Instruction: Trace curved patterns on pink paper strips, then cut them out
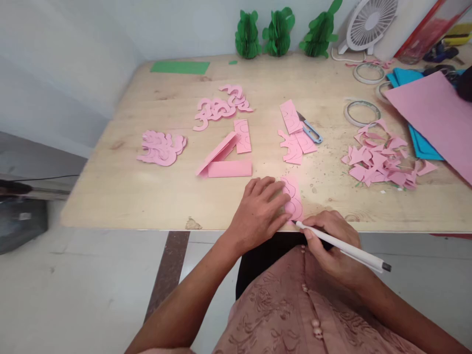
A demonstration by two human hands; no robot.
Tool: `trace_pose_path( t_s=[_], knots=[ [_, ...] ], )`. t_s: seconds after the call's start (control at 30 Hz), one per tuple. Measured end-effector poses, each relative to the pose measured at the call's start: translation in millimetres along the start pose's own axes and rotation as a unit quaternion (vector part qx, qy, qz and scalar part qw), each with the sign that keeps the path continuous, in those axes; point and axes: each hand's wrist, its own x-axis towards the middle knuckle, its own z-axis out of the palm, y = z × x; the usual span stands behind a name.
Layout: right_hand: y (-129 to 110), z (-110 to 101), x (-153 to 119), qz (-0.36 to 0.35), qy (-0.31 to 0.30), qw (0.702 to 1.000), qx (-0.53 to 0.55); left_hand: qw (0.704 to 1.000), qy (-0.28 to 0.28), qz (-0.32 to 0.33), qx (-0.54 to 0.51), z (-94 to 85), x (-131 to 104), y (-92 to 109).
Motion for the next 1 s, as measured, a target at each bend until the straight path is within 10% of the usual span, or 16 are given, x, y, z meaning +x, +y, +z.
trace_pose_path(
  t_s=[1.0],
  knots=[
    [-0.4,-1.6,1.3,-0.013,0.009,1.0,-0.01,1.0,0.004,0.004,-0.003,0.8,-0.2,-0.5]
  ],
)
